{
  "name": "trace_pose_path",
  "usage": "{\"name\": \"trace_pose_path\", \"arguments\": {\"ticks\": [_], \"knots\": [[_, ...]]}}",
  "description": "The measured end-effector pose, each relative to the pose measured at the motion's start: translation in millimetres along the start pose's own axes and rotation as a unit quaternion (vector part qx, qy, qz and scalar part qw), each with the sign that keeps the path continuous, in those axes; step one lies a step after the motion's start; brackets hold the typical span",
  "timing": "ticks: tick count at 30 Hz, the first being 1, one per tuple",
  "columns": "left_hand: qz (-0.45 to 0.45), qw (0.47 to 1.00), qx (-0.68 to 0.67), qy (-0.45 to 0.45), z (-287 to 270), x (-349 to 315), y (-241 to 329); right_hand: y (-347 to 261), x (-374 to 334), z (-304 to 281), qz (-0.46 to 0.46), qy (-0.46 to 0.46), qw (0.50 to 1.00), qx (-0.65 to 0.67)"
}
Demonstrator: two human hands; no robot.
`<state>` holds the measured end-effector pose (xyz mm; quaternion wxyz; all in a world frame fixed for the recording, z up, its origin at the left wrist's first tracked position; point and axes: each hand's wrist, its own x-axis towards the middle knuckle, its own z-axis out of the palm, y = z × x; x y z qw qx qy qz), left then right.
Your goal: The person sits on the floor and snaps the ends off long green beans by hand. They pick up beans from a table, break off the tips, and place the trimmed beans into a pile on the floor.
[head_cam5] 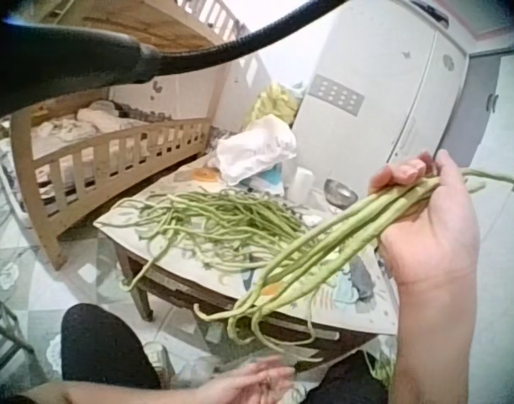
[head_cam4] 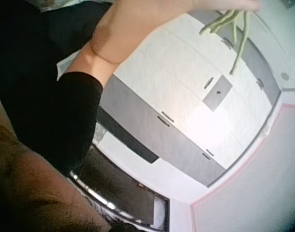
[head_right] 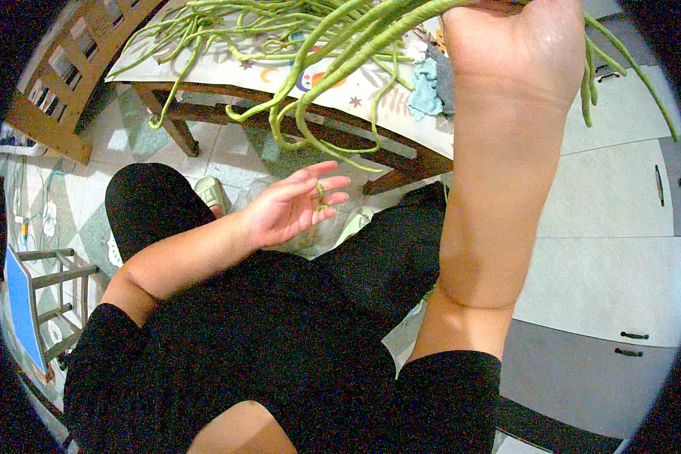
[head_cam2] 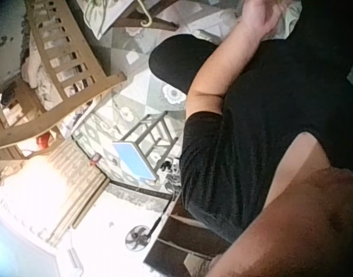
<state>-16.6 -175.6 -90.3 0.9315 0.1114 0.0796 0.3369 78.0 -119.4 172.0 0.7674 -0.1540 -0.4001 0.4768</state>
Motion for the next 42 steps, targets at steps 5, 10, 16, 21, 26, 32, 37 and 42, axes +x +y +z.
{"name": "trace_pose_path", "arguments": {"ticks": [5, 10, 16, 21, 26, 32, 37, 42], "knots": [[0.031, 0.996, 0.056, 0.069, -8.1, 22.3, -1.4, 3.2, -0.9, 0.9, -0.017, 0.013, 1.0, -0.005], [0.031, 0.997, 0.063, -0.015, 3.6, 39.2, -8.2, -35.9, 66.5, -45.8, 0.145, 0.057, 0.986, 0.054], [0.009, 1.0, -0.011, 0.007, -3.4, 28.9, -14.9, -9.7, 11.3, -14.7, -0.019, 0.002, 1.0, 0.003], [-0.01, 0.998, -0.057, 0.029, -9.5, 19.1, -9.5, -41.1, 49.9, -45.5, 0.076, -0.029, 0.996, 0.035], [0.027, 0.995, 0.021, 0.096, -27.3, 19.2, -6.8, -42.2, 51.9, -49.1, 0.053, -0.025, 0.998, 0.007], [0.047, 0.985, 0.092, 0.134, -46.7, 26.3, -0.7, -36.1, 40.1, -46.0, 0.071, -0.009, 0.997, 0.003], [0.062, 0.988, 0.034, 0.139, -52.6, 24.9, 3.0, -29.1, 31.1, -48.5, 0.092, 0.017, 0.995, -0.038], [0.044, 0.981, 0.085, 0.167, -50.2, 20.0, 6.6, -35.0, 35.4, -52.1, 0.118, 0.002, 0.993, -0.015]]}}
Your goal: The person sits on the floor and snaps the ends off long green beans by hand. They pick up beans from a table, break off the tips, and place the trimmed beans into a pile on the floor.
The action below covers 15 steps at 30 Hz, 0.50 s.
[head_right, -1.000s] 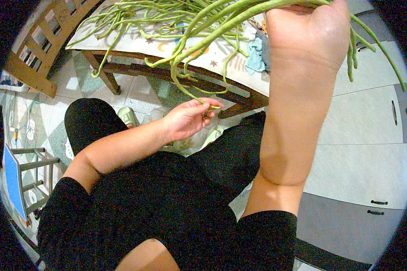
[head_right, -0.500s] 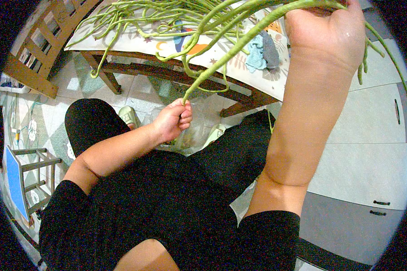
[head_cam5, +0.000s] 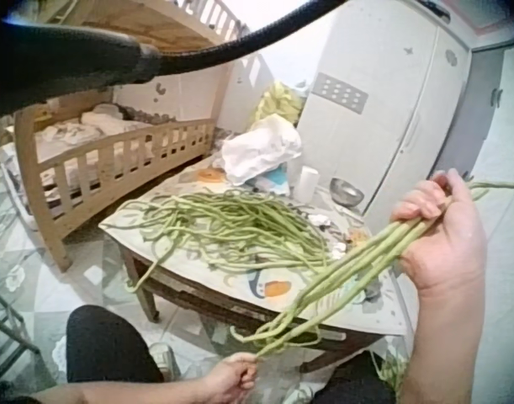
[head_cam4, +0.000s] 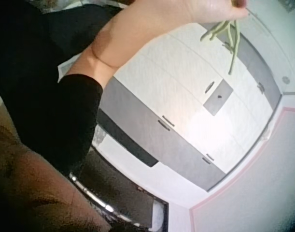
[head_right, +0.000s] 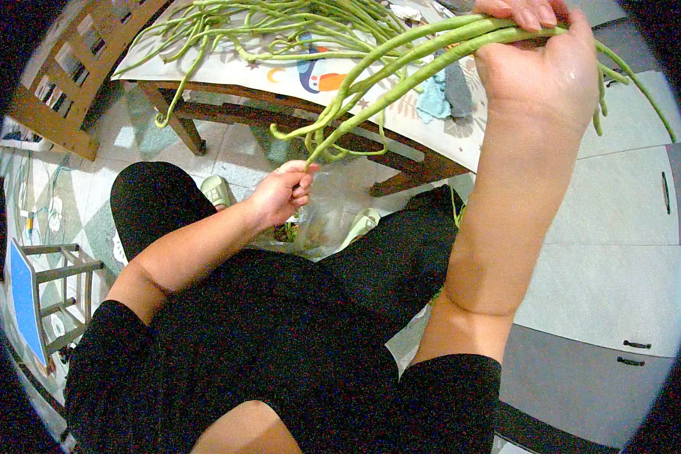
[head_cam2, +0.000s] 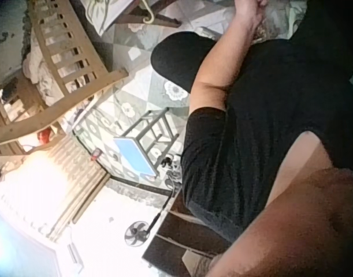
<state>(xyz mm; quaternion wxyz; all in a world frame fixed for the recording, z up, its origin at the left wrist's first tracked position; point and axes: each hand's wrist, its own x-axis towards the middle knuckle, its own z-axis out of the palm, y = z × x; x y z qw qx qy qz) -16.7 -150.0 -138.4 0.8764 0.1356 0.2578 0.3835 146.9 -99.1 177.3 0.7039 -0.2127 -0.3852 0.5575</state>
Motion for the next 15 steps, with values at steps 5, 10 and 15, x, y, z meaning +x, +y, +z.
{"name": "trace_pose_path", "arguments": {"ticks": [5, 10, 15], "knots": [[0.071, 0.973, 0.217, -0.033, -14.4, -5.0, -6.2, -6.5, -0.9, 0.6, -0.011, -0.016, 1.0, -0.004], [0.126, 0.976, 0.168, -0.05, -39.6, 6.6, -11.8, -6.6, -1.4, 3.4, -0.005, -0.017, 1.0, 0.001], [0.097, 0.987, 0.129, -0.004, -30.1, -2.5, 1.7, -22.6, -2.6, 8.2, 0.008, -0.047, 0.999, 0.006]]}}
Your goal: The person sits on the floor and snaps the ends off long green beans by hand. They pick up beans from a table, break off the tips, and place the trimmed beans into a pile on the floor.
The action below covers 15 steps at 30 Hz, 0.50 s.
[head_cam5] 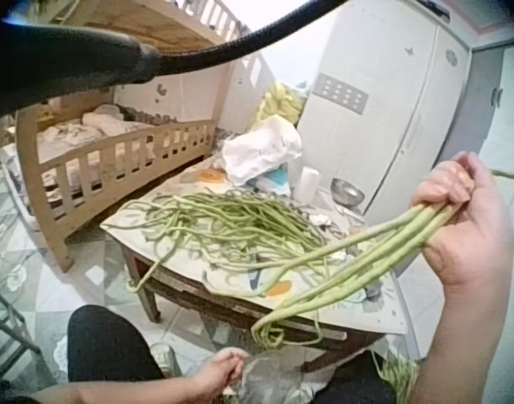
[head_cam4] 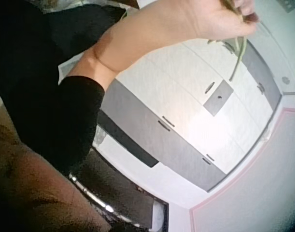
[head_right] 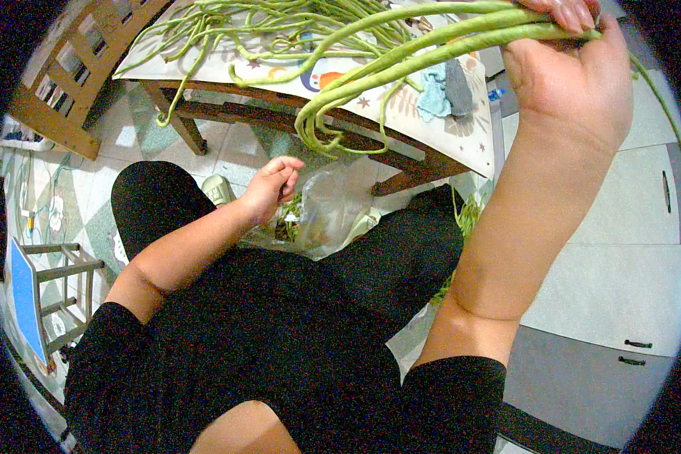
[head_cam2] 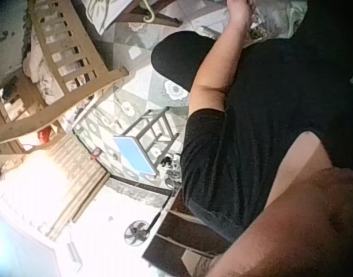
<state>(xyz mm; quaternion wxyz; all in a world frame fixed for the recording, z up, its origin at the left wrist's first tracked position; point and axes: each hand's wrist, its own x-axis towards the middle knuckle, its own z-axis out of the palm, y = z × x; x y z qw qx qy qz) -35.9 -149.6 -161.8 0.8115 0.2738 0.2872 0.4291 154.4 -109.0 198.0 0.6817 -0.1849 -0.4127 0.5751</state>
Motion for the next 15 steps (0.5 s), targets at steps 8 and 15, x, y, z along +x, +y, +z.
{"name": "trace_pose_path", "arguments": {"ticks": [8, 15], "knots": [[0.036, 0.997, 0.021, -0.071, 26.4, 1.1, 24.5, 14.9, -6.7, 15.7, 0.069, -0.002, 0.996, 0.062], [0.316, 0.834, 0.438, -0.113, 30.7, 4.9, 23.6, 22.5, -6.9, 19.8, 0.108, -0.01, 0.989, 0.101]]}}
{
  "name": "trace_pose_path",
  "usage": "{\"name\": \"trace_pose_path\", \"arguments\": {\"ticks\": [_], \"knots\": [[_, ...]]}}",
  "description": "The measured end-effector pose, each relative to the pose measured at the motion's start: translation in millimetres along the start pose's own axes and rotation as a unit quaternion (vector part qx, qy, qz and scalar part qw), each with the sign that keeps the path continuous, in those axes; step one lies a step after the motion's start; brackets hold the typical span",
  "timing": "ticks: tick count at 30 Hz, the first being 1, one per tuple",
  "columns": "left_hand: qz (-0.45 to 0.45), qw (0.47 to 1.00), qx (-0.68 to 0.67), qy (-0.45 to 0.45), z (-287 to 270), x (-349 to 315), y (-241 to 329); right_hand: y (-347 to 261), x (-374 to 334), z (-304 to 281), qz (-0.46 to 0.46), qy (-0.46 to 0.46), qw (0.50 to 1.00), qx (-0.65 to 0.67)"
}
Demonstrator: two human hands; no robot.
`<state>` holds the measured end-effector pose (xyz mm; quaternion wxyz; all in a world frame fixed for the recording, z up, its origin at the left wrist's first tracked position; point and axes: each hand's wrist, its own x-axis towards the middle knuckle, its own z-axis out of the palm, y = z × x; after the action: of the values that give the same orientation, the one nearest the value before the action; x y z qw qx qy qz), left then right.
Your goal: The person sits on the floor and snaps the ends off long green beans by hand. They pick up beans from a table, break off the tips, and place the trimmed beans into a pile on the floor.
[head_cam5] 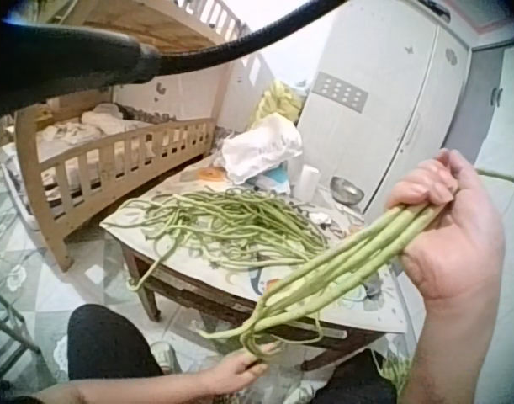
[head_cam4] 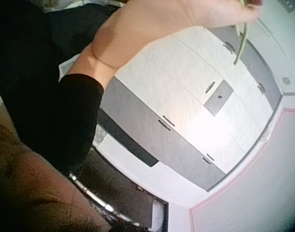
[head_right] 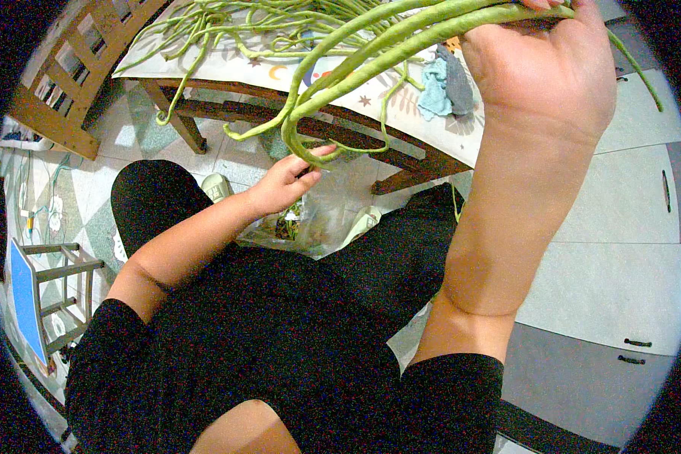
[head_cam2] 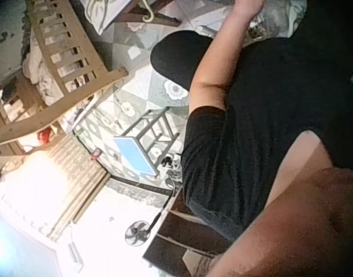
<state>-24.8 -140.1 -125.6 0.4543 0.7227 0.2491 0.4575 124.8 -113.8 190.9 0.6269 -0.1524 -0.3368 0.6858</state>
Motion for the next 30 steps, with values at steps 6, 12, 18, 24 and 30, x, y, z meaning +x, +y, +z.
{"name": "trace_pose_path", "arguments": {"ticks": [6, 12, 18, 24, 30], "knots": [[-0.017, 0.994, 0.016, -0.104, -6.1, -0.1, 0.5, 3.6, 1.7, 2.5, -0.009, 0.003, 1.0, -0.011], [-0.212, 0.891, -0.4, -0.042, 2.2, -12.2, -10.0, -13.6, 7.5, -8.9, -0.068, 0.022, 0.997, -0.038], [-0.274, 0.821, -0.491, -0.098, -2.8, -17.8, -9.5, -26.7, 12.2, -28.5, -0.131, 0.066, 0.987, -0.069], [-0.237, 0.938, -0.204, -0.151, 2.0, -28.4, -28.4, -31.9, 13.4, -52.2, -0.039, 0.02, 0.997, -0.058], [-0.351, 0.922, -0.113, -0.119, -1.6, -33.2, -49.7, 2.5, -18.5, -51.5, 0.06, -0.02, 0.997, -0.042]]}}
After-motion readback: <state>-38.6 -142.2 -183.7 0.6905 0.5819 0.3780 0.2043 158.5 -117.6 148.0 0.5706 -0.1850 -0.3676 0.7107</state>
